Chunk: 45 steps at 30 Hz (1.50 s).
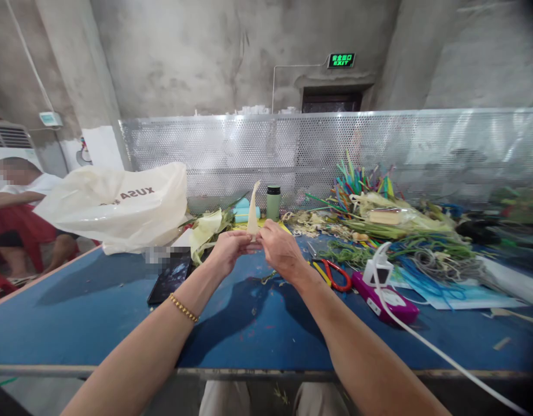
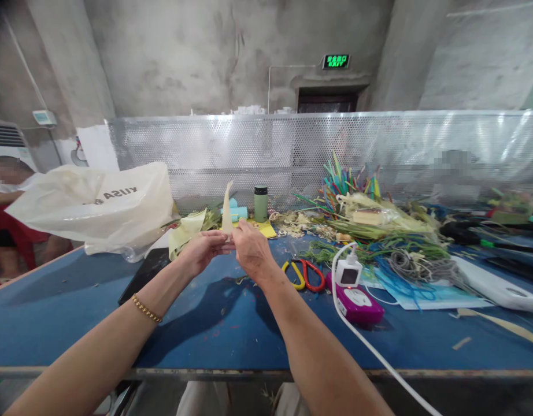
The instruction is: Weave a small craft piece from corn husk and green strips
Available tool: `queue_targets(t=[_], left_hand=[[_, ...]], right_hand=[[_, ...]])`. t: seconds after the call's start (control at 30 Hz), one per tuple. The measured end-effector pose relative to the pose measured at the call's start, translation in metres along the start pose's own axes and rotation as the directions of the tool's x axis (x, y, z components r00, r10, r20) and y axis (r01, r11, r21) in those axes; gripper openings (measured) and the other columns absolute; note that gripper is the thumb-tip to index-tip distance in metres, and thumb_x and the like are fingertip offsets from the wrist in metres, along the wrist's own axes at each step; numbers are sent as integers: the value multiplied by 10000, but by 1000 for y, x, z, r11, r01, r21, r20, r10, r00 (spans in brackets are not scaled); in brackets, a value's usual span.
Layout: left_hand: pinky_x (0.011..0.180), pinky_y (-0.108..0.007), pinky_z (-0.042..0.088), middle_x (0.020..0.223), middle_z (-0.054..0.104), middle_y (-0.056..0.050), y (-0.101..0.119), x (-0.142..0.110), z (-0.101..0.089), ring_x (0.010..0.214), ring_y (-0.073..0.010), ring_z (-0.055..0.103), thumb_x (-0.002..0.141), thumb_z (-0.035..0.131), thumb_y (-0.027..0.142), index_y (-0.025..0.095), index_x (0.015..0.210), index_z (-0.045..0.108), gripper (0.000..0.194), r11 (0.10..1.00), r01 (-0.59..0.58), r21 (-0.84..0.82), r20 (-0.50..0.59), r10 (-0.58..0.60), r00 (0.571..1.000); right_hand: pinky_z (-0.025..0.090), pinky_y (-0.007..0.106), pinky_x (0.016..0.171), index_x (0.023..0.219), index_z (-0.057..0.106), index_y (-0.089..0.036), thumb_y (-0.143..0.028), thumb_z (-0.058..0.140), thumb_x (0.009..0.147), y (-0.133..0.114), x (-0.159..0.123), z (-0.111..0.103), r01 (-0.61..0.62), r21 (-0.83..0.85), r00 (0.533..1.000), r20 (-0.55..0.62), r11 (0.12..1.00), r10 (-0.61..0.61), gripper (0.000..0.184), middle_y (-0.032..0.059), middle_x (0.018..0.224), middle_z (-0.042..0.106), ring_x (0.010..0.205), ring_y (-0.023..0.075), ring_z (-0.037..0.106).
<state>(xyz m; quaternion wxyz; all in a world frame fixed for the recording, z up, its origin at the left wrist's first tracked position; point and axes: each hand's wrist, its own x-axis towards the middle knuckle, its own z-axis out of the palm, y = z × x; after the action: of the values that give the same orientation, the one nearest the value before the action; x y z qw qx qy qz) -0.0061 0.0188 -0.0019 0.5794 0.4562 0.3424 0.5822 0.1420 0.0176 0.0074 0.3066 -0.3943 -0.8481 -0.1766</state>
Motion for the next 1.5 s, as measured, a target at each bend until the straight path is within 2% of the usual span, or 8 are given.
queue_targets(t=[0.17, 0.33, 0.5, 0.67, 0.93, 1.1, 1.27, 1.5], left_hand=[[600, -243, 490, 720, 723, -109, -1, -1, 1, 626, -161, 675, 664, 667, 123, 83, 743, 700, 94, 987, -92, 131, 44, 87, 995], [575, -222, 447, 721, 720, -91, 1, -5, 5, 625, -143, 651, 650, 654, 107, 100, 726, 702, 90, 951, -188, 246, 38, 185, 982], [588, -237, 456, 681, 704, -80, 0, -6, 6, 606, -138, 630, 663, 648, 119, 98, 744, 706, 102, 938, -198, 283, 53, 191, 980], [609, -250, 465, 699, 705, -92, 1, -6, 4, 633, -151, 641, 665, 662, 135, 95, 781, 715, 134, 951, -188, 245, 88, 172, 981], [613, -234, 442, 685, 699, -55, 4, -7, 7, 625, -126, 611, 619, 777, 140, 110, 846, 727, 235, 920, -262, 290, 172, 219, 960], [576, -230, 423, 664, 689, -60, 1, -3, 2, 590, -122, 603, 706, 735, 230, 110, 819, 717, 166, 910, -299, 288, 203, 247, 947], [572, -230, 427, 684, 702, -65, 2, -3, 2, 597, -133, 624, 658, 706, 146, 106, 853, 716, 199, 920, -290, 262, 149, 258, 955], [593, -225, 436, 682, 704, -46, 9, -8, 8, 604, -127, 630, 660, 664, 127, 105, 919, 709, 265, 928, -294, 228, 80, 283, 956]], right_hand=[[411, 295, 763, 863, 627, -131, -86, 460, 876, 1, -1, 1, -50, 14, 999, -14, 999, 50, 174, 109, 944, 563, 836, 201, 512], [421, 282, 760, 811, 654, -159, -134, 528, 856, 7, 0, 9, -144, 180, 982, -93, 973, 163, 135, 88, 917, 575, 833, 182, 546], [445, 291, 740, 710, 621, -170, -104, 583, 774, 10, 4, 15, -230, 358, 960, -70, 905, 272, 100, 55, 771, 639, 761, 178, 595], [466, 268, 646, 812, 557, -180, -105, 593, 715, 10, 5, 16, -286, 531, 917, -89, 798, 388, 127, 13, 707, 619, 657, 154, 592], [463, 265, 610, 813, 482, -203, -93, 550, 689, 13, 5, 14, -244, 594, 921, -105, 766, 375, 178, -16, 670, 573, 619, 145, 565], [473, 274, 652, 822, 482, -200, -107, 548, 711, 9, 4, 10, -216, 603, 935, -101, 768, 341, 159, -11, 695, 573, 658, 145, 568], [482, 283, 668, 842, 501, -193, -137, 579, 732, 9, 5, 11, -215, 613, 934, -98, 760, 344, 146, 0, 721, 591, 681, 150, 586], [484, 280, 647, 845, 620, -160, -312, 548, 852, 11, 6, 8, -253, 691, 930, -18, 677, 366, 168, 56, 759, 682, 687, 165, 637]])
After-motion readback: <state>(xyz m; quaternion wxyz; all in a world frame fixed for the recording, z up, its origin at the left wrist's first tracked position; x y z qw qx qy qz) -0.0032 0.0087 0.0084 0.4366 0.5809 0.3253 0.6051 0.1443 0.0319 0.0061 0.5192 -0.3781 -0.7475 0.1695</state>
